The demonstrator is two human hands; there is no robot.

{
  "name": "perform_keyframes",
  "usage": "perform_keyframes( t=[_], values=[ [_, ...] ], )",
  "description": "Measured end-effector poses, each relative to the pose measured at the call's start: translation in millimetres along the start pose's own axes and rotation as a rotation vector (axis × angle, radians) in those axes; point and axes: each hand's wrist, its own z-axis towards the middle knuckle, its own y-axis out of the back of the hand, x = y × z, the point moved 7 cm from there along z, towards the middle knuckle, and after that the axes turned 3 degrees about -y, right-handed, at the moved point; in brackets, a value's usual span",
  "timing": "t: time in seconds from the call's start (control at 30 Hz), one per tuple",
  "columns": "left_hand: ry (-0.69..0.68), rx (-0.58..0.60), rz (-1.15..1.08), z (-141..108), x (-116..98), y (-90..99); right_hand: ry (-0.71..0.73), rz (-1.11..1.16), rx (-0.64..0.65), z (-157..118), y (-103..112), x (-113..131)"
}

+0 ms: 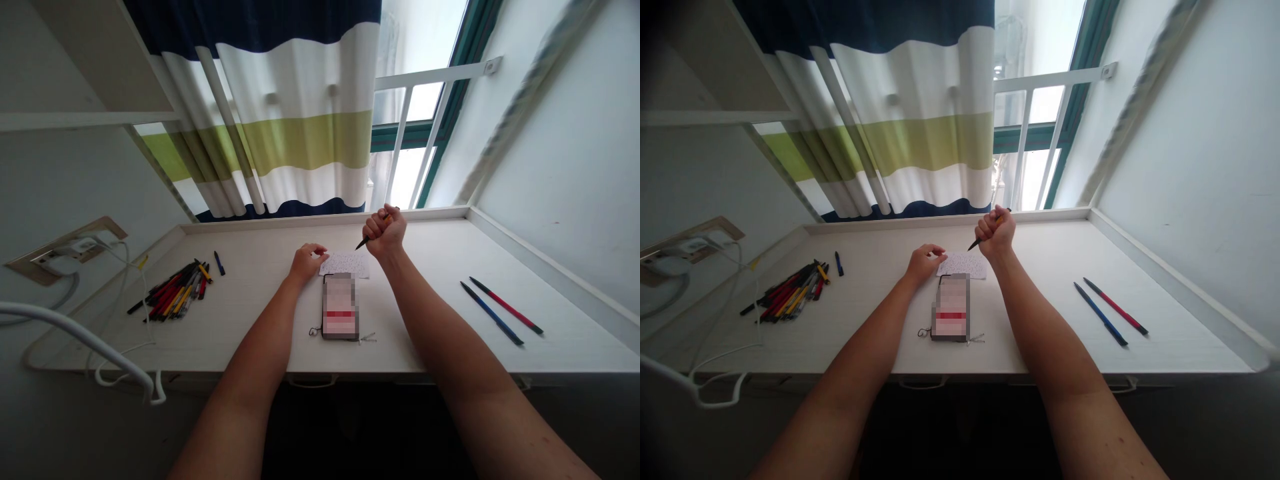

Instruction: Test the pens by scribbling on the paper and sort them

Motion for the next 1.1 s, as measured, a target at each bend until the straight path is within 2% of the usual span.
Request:
perform_keyframes(
  t=[0.1, 0.2, 0.27, 0.37, 0.5, 0.6, 0.67, 0.73, 0.87, 0.97, 1.1],
  values=[
    [0.025, 0.050, 0.021, -0.3, 0.9, -2.8, -0.031, -0.033, 0.019, -0.8, -2.3, -1.5],
    [0.026, 0.144, 0.084, -0.2, 1.9, -8.9, -0.096, -0.185, 0.069, -9.3, 4.2, -0.5],
    [-0.006, 0.209, 0.132, 0.2, 0.1, -13.2, -0.100, -0.283, 0.046, -16.1, 19.4, 3.7],
    [-0.048, 0.264, 0.194, 0.7, -3.1, -16.9, -0.038, -0.309, -0.055, -23.1, 47.8, 11.3],
    [-0.048, 0.285, 0.237, 0.2, -3.4, -18.0, -0.069, -0.373, -0.126, -26.9, 66.9, 1.2],
    [-0.050, 0.285, 0.248, -0.4, -3.6, -17.6, -0.203, -0.496, -0.069, -30.4, 64.2, -20.1],
    [-0.049, 0.287, 0.251, -0.6, -4.0, -17.4, -0.223, -0.600, -0.018, -33.0, 61.0, -30.5],
    [-0.044, 0.291, 0.249, -0.8, -4.6, -17.3, -0.179, -0.745, -0.014, -34.6, 61.9, -35.5],
    [-0.029, 0.294, 0.241, -1.6, -5.6, -16.6, -0.072, -0.994, -0.088, -34.5, 68.7, -36.6],
    [-0.024, 0.300, 0.235, -2.7, -6.3, -16.2, -0.030, -1.109, -0.107, -32.6, 68.4, -34.6],
    [-0.018, 0.300, 0.234, -3.5, -7.4, -15.5, -0.048, -1.175, -0.070, -31.1, 64.0, -35.0]
  ],
)
